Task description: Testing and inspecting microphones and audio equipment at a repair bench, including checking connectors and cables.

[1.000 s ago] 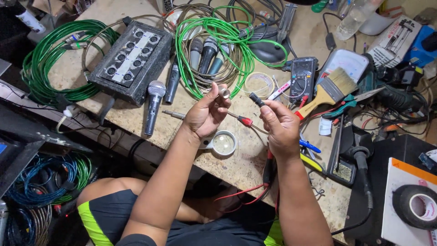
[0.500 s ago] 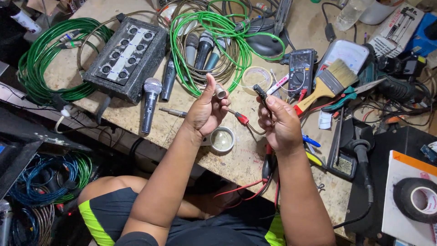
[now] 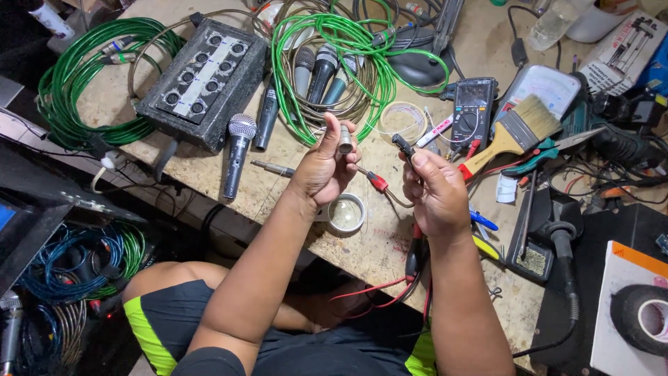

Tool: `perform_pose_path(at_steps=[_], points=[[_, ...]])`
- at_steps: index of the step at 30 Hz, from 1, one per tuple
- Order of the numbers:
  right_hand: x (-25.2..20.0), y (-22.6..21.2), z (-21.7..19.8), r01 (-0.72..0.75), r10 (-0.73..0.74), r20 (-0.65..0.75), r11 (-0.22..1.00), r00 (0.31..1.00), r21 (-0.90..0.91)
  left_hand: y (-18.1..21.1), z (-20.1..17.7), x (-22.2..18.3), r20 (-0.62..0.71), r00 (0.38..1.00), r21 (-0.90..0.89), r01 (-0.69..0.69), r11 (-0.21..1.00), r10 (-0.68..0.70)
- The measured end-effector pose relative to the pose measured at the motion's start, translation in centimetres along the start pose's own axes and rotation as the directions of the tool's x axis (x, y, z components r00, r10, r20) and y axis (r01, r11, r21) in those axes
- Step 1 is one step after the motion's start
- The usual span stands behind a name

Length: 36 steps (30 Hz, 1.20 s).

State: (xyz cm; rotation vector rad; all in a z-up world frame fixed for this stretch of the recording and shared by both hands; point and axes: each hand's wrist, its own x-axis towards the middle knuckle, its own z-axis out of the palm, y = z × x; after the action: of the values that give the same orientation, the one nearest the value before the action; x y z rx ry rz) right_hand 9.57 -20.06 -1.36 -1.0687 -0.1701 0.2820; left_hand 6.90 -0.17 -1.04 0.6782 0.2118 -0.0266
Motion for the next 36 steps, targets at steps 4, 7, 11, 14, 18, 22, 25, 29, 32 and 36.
perform_pose_path(at_steps=[4,7,11,14,18,22,25,29,32,36], points=[[-0.6,-0.4,1.1,0.085,-0.083,0.015,0.982,0.996,-0.170,-0.8,-0.2,0.3,-0.034,0.997,0.042,-0.061,0.997,0.062],[-1.5,-0.5,2.0,0.196,-0.186,0.060,0.929,0.981,-0.315,-1.2,0.0,0.8,-0.094,0.987,0.100,-0.120,0.988,0.130],[-1.9,-1.3,3.4,0.355,-0.334,0.150,0.723,0.931,-0.593,-2.6,-0.3,1.3,-0.122,0.967,0.125,-0.210,0.970,0.225],[-2.6,-1.9,4.3,0.401,-0.388,0.174,0.643,0.905,-0.652,-3.1,-0.2,1.2,-0.124,0.944,0.191,-0.279,0.941,0.305],[-2.8,-2.1,4.9,0.479,-0.472,0.224,0.534,0.853,-0.697,-2.9,1.3,-0.1,-0.165,0.919,0.264,-0.309,0.914,0.358],[-2.6,-2.2,4.7,0.502,-0.518,0.218,0.508,0.827,-0.700,-2.5,1.9,-1.2,-0.047,0.939,0.213,-0.323,0.922,0.339],[-2.6,-2.1,4.7,0.514,-0.527,0.221,0.512,0.821,-0.688,-1.7,2.3,-2.1,0.004,0.942,0.213,-0.328,0.920,0.335],[-2.9,-2.5,5.4,0.521,-0.534,0.222,0.512,0.816,-0.683,-2.7,0.6,-1.2,0.006,0.942,0.236,-0.326,0.915,0.334],[-2.8,-2.2,5.2,0.539,-0.523,0.245,0.539,0.816,-0.647,-2.6,0.3,-1.5,0.014,0.939,0.260,-0.334,0.906,0.343],[-1.9,-1.1,4.0,0.531,-0.485,0.232,0.682,0.843,-0.502,-1.7,1.5,-3.0,0.109,0.868,0.283,-0.494,0.822,0.484]])
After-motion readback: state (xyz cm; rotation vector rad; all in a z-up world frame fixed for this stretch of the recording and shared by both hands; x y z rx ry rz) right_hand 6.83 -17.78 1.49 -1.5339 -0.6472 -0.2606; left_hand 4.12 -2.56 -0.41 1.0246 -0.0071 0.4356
